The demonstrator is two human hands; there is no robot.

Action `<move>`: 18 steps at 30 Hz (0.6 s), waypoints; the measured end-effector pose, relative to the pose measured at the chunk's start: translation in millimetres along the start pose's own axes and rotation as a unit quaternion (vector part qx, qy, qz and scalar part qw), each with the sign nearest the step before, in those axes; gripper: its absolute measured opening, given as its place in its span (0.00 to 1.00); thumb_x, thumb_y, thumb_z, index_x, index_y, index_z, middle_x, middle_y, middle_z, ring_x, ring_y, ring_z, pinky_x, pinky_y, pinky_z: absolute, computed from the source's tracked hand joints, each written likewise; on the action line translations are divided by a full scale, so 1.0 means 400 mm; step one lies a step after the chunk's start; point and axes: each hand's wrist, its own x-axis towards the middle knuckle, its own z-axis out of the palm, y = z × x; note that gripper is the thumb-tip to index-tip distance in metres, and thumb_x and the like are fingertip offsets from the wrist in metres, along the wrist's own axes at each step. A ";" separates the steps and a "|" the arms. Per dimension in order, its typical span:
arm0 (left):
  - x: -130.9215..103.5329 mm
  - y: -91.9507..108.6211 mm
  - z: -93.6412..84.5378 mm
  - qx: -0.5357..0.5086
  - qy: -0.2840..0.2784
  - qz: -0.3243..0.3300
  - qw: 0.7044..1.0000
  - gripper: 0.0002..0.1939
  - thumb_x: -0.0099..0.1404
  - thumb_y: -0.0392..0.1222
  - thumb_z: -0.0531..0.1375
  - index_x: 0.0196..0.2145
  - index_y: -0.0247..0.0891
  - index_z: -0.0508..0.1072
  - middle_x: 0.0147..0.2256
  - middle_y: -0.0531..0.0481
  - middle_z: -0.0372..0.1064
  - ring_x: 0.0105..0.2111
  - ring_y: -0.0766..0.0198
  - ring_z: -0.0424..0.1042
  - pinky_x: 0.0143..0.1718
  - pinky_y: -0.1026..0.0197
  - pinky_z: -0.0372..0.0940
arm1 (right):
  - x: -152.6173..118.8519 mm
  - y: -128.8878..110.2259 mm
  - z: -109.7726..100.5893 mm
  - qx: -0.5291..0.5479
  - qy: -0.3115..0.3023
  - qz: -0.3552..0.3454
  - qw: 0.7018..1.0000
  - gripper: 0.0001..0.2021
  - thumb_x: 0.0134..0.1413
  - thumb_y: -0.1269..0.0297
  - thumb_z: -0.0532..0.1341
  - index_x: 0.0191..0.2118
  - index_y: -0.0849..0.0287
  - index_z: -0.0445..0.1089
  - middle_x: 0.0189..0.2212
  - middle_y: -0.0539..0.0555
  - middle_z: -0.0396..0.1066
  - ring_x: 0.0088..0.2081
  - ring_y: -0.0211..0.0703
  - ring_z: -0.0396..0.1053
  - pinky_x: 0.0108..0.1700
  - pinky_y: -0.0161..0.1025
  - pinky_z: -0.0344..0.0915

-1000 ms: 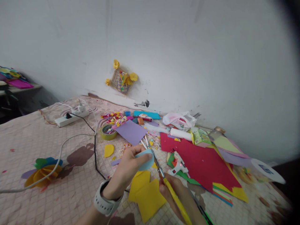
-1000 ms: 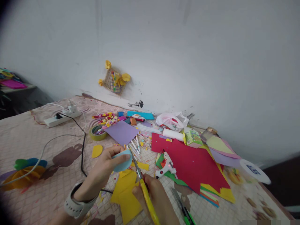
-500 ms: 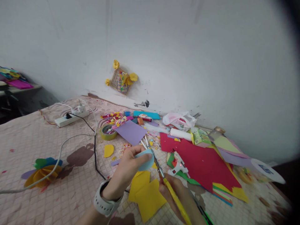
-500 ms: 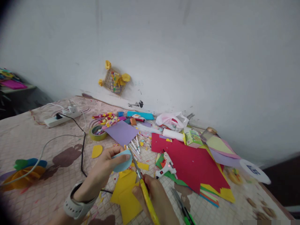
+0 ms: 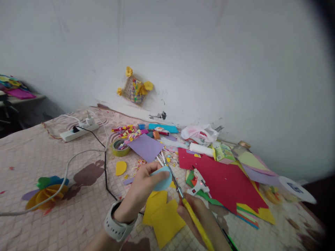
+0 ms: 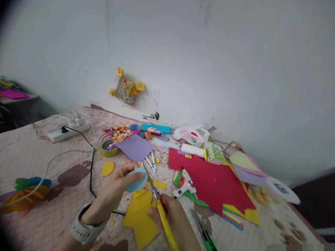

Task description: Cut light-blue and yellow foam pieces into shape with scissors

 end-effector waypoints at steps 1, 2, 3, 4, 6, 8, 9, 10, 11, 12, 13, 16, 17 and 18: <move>0.000 0.001 0.000 0.000 -0.001 -0.002 1.000 0.13 0.50 0.43 0.64 0.17 0.35 0.64 0.15 0.57 0.59 0.16 0.73 0.55 0.18 0.68 0.49 | 0.001 0.000 -0.001 0.004 0.002 -0.003 1.000 0.11 0.55 0.56 0.54 0.26 0.56 0.62 0.21 0.48 0.60 0.23 0.40 0.59 0.22 0.33 0.56; -0.001 0.002 0.000 0.001 -0.002 -0.003 1.000 0.13 0.50 0.43 0.63 0.17 0.35 0.64 0.15 0.56 0.60 0.16 0.73 0.55 0.18 0.68 0.48 | 0.002 -0.002 -0.002 0.007 0.003 -0.010 1.000 0.12 0.55 0.55 0.54 0.26 0.56 0.62 0.20 0.47 0.60 0.23 0.40 0.58 0.22 0.33 0.56; -0.001 0.002 0.000 0.000 -0.004 -0.004 1.000 0.13 0.50 0.43 0.63 0.18 0.35 0.64 0.15 0.56 0.60 0.16 0.73 0.55 0.18 0.68 0.48 | 0.003 -0.004 -0.003 0.008 0.001 -0.016 1.000 0.13 0.55 0.54 0.54 0.26 0.56 0.61 0.20 0.47 0.60 0.22 0.39 0.58 0.22 0.33 0.57; -0.002 0.002 0.000 -0.002 -0.008 -0.007 1.000 0.12 0.51 0.42 0.63 0.18 0.35 0.65 0.16 0.56 0.61 0.16 0.72 0.56 0.18 0.68 0.49 | 0.002 -0.006 -0.005 0.004 0.000 -0.019 1.000 0.14 0.55 0.54 0.54 0.25 0.56 0.61 0.19 0.47 0.60 0.22 0.39 0.59 0.22 0.33 0.57; -0.002 0.002 0.001 -0.009 -0.014 -0.010 1.000 0.11 0.51 0.42 0.62 0.19 0.35 0.65 0.16 0.55 0.62 0.17 0.72 0.57 0.19 0.68 0.49 | 0.000 -0.009 -0.009 -0.016 0.000 -0.017 1.000 0.13 0.55 0.55 0.54 0.25 0.56 0.61 0.19 0.47 0.62 0.22 0.39 0.60 0.22 0.32 0.57; -0.002 0.001 0.002 -0.015 -0.017 -0.012 1.000 0.11 0.51 0.42 0.62 0.19 0.35 0.66 0.16 0.55 0.62 0.16 0.72 0.57 0.18 0.68 0.49 | -0.004 -0.007 -0.014 -0.047 0.001 -0.005 0.999 0.11 0.54 0.57 0.55 0.26 0.56 0.63 0.21 0.49 0.66 0.23 0.40 0.63 0.22 0.31 0.57; -0.002 0.000 0.002 -0.017 -0.017 -0.012 1.000 0.11 0.51 0.42 0.62 0.18 0.35 0.66 0.16 0.55 0.62 0.16 0.72 0.57 0.18 0.68 0.49 | -0.006 -0.005 -0.016 -0.064 0.003 0.005 0.998 0.09 0.54 0.58 0.55 0.27 0.56 0.64 0.21 0.49 0.68 0.23 0.41 0.65 0.22 0.31 0.58; -0.002 0.000 0.003 -0.018 -0.018 -0.011 1.000 0.11 0.51 0.42 0.62 0.18 0.35 0.65 0.16 0.55 0.62 0.16 0.72 0.56 0.18 0.68 0.49 | -0.008 -0.002 -0.018 -0.080 0.006 0.016 0.997 0.08 0.53 0.59 0.56 0.27 0.56 0.65 0.22 0.49 0.69 0.24 0.41 0.65 0.23 0.31 0.58; -0.002 0.000 0.005 -0.019 -0.020 -0.012 1.000 0.11 0.51 0.42 0.62 0.18 0.35 0.65 0.16 0.55 0.62 0.16 0.72 0.56 0.18 0.68 0.49 | -0.010 0.002 -0.020 -0.092 0.009 0.027 0.995 0.08 0.52 0.60 0.56 0.27 0.56 0.65 0.22 0.49 0.69 0.24 0.41 0.66 0.24 0.31 0.58; -0.003 0.000 0.006 -0.020 -0.021 -0.013 0.999 0.11 0.51 0.42 0.62 0.18 0.35 0.65 0.16 0.55 0.62 0.16 0.72 0.57 0.19 0.68 0.49 | -0.011 0.007 -0.022 -0.098 0.009 0.033 0.995 0.08 0.52 0.59 0.56 0.27 0.56 0.65 0.21 0.49 0.69 0.24 0.41 0.65 0.24 0.31 0.58; -0.004 0.001 0.008 -0.021 -0.023 -0.014 0.999 0.11 0.51 0.42 0.62 0.18 0.35 0.65 0.16 0.55 0.62 0.17 0.72 0.57 0.19 0.68 0.49 | -0.011 0.012 -0.023 -0.097 0.008 0.035 0.995 0.09 0.52 0.58 0.57 0.27 0.57 0.65 0.21 0.49 0.68 0.24 0.41 0.65 0.25 0.32 0.58; -0.008 0.000 0.011 -0.025 -0.026 -0.013 0.999 0.12 0.51 0.41 0.63 0.17 0.35 0.64 0.15 0.57 0.59 0.16 0.73 0.55 0.19 0.68 0.48 | -0.010 0.029 -0.027 -0.074 -0.007 0.021 0.997 0.13 0.54 0.54 0.56 0.27 0.58 0.66 0.20 0.49 0.67 0.23 0.41 0.64 0.26 0.32 0.59; -0.010 0.000 0.012 -0.028 -0.027 -0.010 0.999 0.13 0.51 0.40 0.63 0.17 0.35 0.64 0.15 0.57 0.58 0.16 0.73 0.54 0.19 0.68 0.47 | -0.010 0.034 -0.028 -0.066 -0.013 0.016 0.998 0.14 0.54 0.52 0.56 0.28 0.58 0.66 0.20 0.49 0.67 0.23 0.41 0.64 0.26 0.32 0.59; -0.012 -0.001 0.012 -0.030 -0.030 -0.008 0.999 0.13 0.51 0.40 0.63 0.17 0.35 0.64 0.15 0.58 0.57 0.16 0.73 0.53 0.18 0.68 0.47 | -0.010 0.040 -0.029 -0.060 -0.016 0.011 0.998 0.15 0.54 0.51 0.56 0.28 0.58 0.67 0.20 0.49 0.67 0.23 0.41 0.64 0.26 0.32 0.59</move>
